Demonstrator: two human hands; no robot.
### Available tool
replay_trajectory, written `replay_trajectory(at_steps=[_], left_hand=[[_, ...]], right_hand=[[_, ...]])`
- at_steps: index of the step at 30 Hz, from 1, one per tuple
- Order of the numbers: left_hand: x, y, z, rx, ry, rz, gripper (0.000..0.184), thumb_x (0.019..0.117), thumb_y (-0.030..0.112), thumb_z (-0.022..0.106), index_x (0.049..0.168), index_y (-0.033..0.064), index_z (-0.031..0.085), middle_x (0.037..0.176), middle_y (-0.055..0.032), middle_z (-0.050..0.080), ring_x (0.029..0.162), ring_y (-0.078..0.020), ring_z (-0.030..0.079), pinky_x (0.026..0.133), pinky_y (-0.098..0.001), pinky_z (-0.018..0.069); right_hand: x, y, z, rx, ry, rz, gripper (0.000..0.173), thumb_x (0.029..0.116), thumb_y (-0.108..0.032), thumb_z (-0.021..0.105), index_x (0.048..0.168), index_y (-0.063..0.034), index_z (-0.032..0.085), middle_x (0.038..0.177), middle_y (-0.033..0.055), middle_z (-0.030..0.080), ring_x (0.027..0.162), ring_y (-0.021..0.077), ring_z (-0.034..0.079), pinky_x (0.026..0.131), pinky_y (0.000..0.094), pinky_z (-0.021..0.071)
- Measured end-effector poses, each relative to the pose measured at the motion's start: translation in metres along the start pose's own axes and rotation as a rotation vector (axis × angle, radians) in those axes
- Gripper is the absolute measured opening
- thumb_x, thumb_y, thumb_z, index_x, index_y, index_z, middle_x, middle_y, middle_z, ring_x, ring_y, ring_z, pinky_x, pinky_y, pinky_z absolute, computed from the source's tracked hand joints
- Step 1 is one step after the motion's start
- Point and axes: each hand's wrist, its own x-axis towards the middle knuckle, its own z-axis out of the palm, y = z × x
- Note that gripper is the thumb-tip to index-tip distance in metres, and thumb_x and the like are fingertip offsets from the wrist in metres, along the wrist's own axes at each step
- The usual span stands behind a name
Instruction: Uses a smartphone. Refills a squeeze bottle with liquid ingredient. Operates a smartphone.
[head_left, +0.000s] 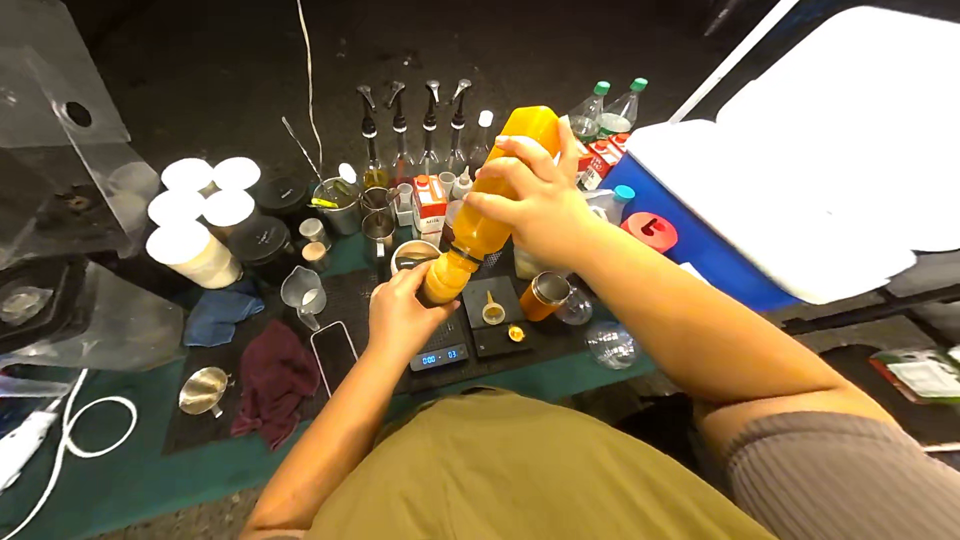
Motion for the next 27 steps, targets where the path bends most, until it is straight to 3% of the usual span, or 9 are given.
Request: replay_trajectory(at_steps=[5,6,8,10,13,17,22,25,27], left_hand=[[0.006,-0.009,0.009,-0.109,-0.047,-0.121,0.062,0.0773,0.025,0.089,0.131,0.0027,0.066,0.121,-0.0177,0.069,0.114,-0.0303,0.066,0.099,-0.0524,0.0503],[0.007,-0.013,0.013,-0.143,-0.030,-0.120,0.063,0.0762,0.023,0.089,0.130,0.0016,0.065,0.121,-0.0181,0.069,0.114,-0.0297,0.066,0.099,-0.0511,0.0511],[0.007,-0.024,0.023,-0.208,-0.008,-0.122,0.066,0.0754,0.021,0.090,0.132,-0.0005,0.063,0.125,-0.0191,0.067,0.116,-0.0292,0.065,0.100,-0.0494,0.0503],[0.005,-0.038,0.039,-0.254,-0.014,-0.135,0.066,0.0769,0.019,0.088,0.133,-0.0022,0.062,0.128,-0.0209,0.065,0.121,-0.0297,0.063,0.105,-0.0486,0.0485],[0.000,-0.063,0.068,-0.289,-0.082,-0.180,0.063,0.0799,0.019,0.086,0.133,-0.0049,0.060,0.128,-0.0235,0.065,0.122,-0.0310,0.062,0.107,-0.0459,0.0472],[-0.003,-0.092,0.100,-0.251,-0.204,-0.248,0.064,0.0823,0.016,0.084,0.135,-0.0076,0.057,0.132,-0.0268,0.061,0.127,-0.0356,0.058,0.112,-0.0469,0.0423],[0.005,-0.108,0.107,-0.306,-0.296,-0.333,0.068,0.0813,0.007,0.083,0.140,-0.0075,0.051,0.135,-0.0272,0.058,0.129,-0.0338,0.056,0.111,-0.0455,0.0431],[0.013,-0.103,0.089,-0.469,-0.328,-0.385,0.078,0.0786,-0.001,0.083,0.143,-0.0063,0.039,0.132,-0.0250,0.059,0.122,-0.0287,0.060,0.104,-0.0431,0.0491],[0.020,-0.096,0.071,-0.566,-0.376,-0.345,0.076,0.0767,-0.003,0.081,0.140,-0.0049,0.040,0.126,-0.0203,0.062,0.115,-0.0224,0.062,0.100,-0.0391,0.0517]], right_hand=[[-0.012,0.004,0.001,0.257,-0.396,0.239,0.068,0.0608,0.022,0.074,0.116,-0.0174,0.073,0.128,0.0132,0.064,0.142,0.0469,0.038,0.107,0.0847,0.0118],[-0.019,0.003,0.006,0.383,-0.478,0.343,0.068,0.0637,0.022,0.074,0.121,-0.0148,0.071,0.131,0.0154,0.062,0.140,0.0463,0.039,0.107,0.0825,0.0154],[-0.042,-0.002,0.023,0.715,-0.530,0.610,0.066,0.0712,0.018,0.070,0.132,-0.0056,0.061,0.133,0.0196,0.058,0.128,0.0392,0.050,0.102,0.0655,0.0377],[-0.071,-0.018,0.040,1.126,-0.448,0.932,0.076,0.0732,0.017,0.068,0.143,-0.0041,0.046,0.126,0.0160,0.061,0.109,0.0251,0.064,0.088,0.0440,0.0561],[-0.104,-0.047,0.060,1.518,-0.253,1.228,0.071,0.0748,0.004,0.066,0.141,-0.0038,0.041,0.113,0.0097,0.065,0.098,0.0144,0.067,0.084,0.0332,0.0581],[-0.127,-0.072,0.063,1.657,-0.098,1.431,0.062,0.0840,0.003,0.064,0.139,0.0006,0.036,0.111,0.0099,0.063,0.097,0.0133,0.067,0.085,0.0304,0.0583],[-0.146,-0.066,0.051,1.524,0.085,1.485,0.060,0.0797,0.004,0.067,0.134,-0.0024,0.043,0.107,0.0067,0.066,0.094,0.0113,0.068,0.083,0.0300,0.0588],[-0.158,-0.062,0.043,1.542,0.228,1.481,0.059,0.0755,0.002,0.067,0.129,-0.0066,0.044,0.101,0.0014,0.069,0.090,0.0100,0.070,0.081,0.0297,0.0602],[-0.165,-0.059,0.039,1.565,0.284,1.457,0.062,0.0718,-0.003,0.070,0.128,-0.0085,0.044,0.100,-0.0005,0.070,0.090,0.0095,0.070,0.082,0.0297,0.0607]])
